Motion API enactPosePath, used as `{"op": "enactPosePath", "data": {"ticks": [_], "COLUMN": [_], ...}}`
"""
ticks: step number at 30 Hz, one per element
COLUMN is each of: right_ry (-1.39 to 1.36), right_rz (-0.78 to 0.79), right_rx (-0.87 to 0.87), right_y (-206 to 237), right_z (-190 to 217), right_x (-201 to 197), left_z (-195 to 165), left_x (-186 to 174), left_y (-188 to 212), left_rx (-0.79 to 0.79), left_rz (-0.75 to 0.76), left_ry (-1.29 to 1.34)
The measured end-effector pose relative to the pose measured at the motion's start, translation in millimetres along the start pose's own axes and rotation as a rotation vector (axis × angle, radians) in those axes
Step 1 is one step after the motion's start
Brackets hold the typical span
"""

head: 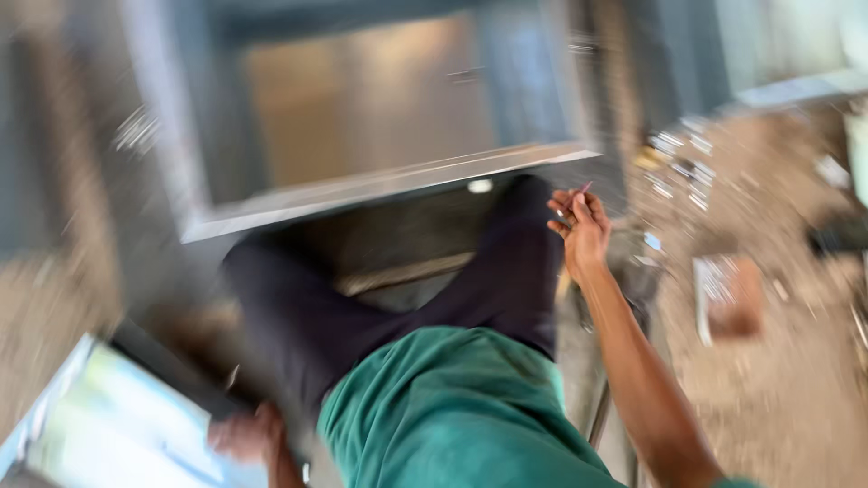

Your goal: The person assembles a metal cabinet by fitting metal panels and frames together, using a hammer to secure joints and a crowbar to bend edges. They install a metal door with a latch and repeatedly adjust the frame and panels to ensure alignment.

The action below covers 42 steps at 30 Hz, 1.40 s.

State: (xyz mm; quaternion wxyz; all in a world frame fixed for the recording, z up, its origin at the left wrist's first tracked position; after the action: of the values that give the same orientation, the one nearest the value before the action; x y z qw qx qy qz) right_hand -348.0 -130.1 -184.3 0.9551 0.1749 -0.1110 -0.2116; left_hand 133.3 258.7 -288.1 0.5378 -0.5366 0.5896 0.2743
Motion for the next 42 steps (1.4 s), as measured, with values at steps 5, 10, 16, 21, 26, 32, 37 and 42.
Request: {"op": "enactPosePath", "data": {"ticks": [5,10,16,21,26,32,37,42], "right_ry": [-0.035,-0.107,0.911,1.362,1.605,1.567,1.505,1.363], "right_rz": [-0.513,-0.248,-0.173,-0.447,-0.533,-0.58,-0.548,-0.27], "right_rx": [0.249,0.084,-0.106,0.278,0.433,0.282,0.472,0.551], "right_y": [-69,-75,74,162,142,119,163,199], "right_z": [-12,10,19,-11,-80,-79,13,168], "right_x": [-86,-98,-223,-303,-313,-286,-237,-179], "left_z": [-48,-150,-379,-464,-464,-451,-483,-533], "left_x": [-19,-55,-55,-37,18,53,35,-82], "left_y": [-42,-98,-76,-37,-33,-36,-48,-22], "left_rx": [0.261,0.298,1.082,1.335,1.306,1.325,1.203,1.218], "left_rz": [-0.087,0.15,0.396,0.688,0.691,0.607,0.822,0.666], "left_ry": [0.316,0.601,0.758,-0.005,-0.131,-0.013,-0.208,-0.249]}}
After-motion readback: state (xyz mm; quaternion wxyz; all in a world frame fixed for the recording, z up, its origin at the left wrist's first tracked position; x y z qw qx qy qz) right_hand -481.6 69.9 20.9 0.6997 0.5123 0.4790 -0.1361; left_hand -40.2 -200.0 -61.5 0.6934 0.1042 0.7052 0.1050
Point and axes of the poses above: each hand's wrist, its own y-axis away from the middle knuckle, its own x-axis out of the palm, z = x × y, the point moved 2 cm from there along -y, towards the middle knuckle, and after that the axes turned 11 degrees about -z, right-handed, at the moved point
